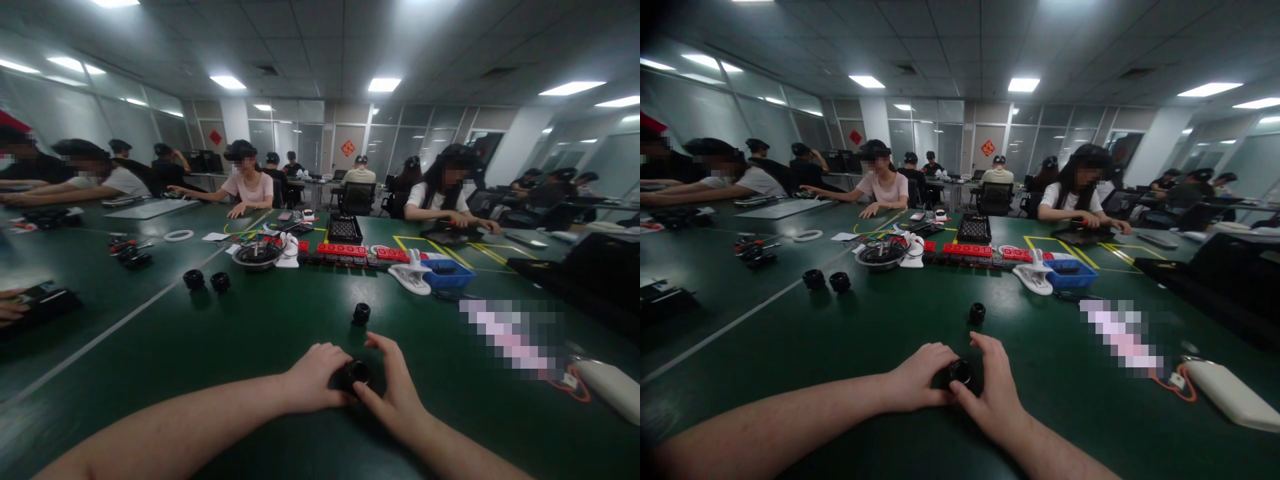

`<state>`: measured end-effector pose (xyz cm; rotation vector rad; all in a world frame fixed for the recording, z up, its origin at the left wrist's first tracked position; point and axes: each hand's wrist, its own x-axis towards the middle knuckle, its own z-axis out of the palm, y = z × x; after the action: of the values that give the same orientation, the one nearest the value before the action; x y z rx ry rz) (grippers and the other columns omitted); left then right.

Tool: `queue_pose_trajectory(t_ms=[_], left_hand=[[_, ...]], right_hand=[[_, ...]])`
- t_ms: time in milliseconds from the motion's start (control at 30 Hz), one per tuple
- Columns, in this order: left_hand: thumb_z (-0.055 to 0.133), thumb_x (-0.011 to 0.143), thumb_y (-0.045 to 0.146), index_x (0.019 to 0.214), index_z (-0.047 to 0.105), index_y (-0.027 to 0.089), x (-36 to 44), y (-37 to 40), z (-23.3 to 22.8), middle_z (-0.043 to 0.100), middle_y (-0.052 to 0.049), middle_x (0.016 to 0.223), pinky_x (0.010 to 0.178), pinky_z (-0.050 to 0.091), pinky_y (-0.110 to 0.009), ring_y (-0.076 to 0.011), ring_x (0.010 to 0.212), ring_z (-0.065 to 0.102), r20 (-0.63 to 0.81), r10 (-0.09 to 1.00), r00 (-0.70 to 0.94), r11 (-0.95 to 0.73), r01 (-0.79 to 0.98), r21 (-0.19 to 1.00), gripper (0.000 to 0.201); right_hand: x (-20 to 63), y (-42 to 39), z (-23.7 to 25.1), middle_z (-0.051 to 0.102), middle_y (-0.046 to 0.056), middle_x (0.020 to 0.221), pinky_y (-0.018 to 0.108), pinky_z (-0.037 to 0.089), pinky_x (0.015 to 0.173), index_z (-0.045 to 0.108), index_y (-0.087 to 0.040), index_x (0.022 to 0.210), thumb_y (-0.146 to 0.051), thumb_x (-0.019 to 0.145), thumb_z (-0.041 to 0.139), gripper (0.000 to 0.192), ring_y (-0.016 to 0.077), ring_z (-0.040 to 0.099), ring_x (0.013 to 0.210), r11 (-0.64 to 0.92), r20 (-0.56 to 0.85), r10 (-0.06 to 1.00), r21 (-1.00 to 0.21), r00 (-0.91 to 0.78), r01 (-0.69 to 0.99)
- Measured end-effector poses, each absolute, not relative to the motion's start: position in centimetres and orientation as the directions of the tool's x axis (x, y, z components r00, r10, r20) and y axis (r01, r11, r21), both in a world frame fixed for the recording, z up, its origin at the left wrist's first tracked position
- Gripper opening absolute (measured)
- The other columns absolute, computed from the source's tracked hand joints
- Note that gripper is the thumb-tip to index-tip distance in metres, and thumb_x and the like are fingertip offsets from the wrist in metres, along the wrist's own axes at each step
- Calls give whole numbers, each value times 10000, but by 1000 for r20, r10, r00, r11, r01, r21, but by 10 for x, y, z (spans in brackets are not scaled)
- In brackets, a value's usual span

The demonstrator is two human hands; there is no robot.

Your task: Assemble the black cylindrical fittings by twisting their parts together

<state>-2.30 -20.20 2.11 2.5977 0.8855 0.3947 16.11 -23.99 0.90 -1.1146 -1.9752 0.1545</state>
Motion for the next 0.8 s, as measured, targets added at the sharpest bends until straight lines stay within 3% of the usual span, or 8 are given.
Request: queue_pose_trajectory(t_ms=[267,500,800], left_hand=[[532,750,493,959,499,194,-23,-204,22,542,-35,933,741,379,-310,-207,843,495,129,633,763,-732,536,421,367],[598,710,412,952,492,195,-22,-202,21,542,-20,940,740,381,-300,-199,847,494,115,637,762,-728,546,416,342],[610,694,413,946,497,179,-21,-203,23,542,-19,888,732,387,-301,-197,825,495,90,655,750,-714,575,401,362]], right_hand=[[159,-241,9,486,90,980,417,435,778,318,-174,1208,-397,689,589,626,252,505,896,585,618,751,-461,-232,667],[156,-239,10,509,54,863,416,439,730,365,-183,1145,-319,625,651,609,234,515,806,544,598,772,-446,-215,711],[156,-244,16,565,71,989,415,413,844,298,-203,1198,-142,678,478,554,220,535,931,666,586,729,-487,-354,564]])
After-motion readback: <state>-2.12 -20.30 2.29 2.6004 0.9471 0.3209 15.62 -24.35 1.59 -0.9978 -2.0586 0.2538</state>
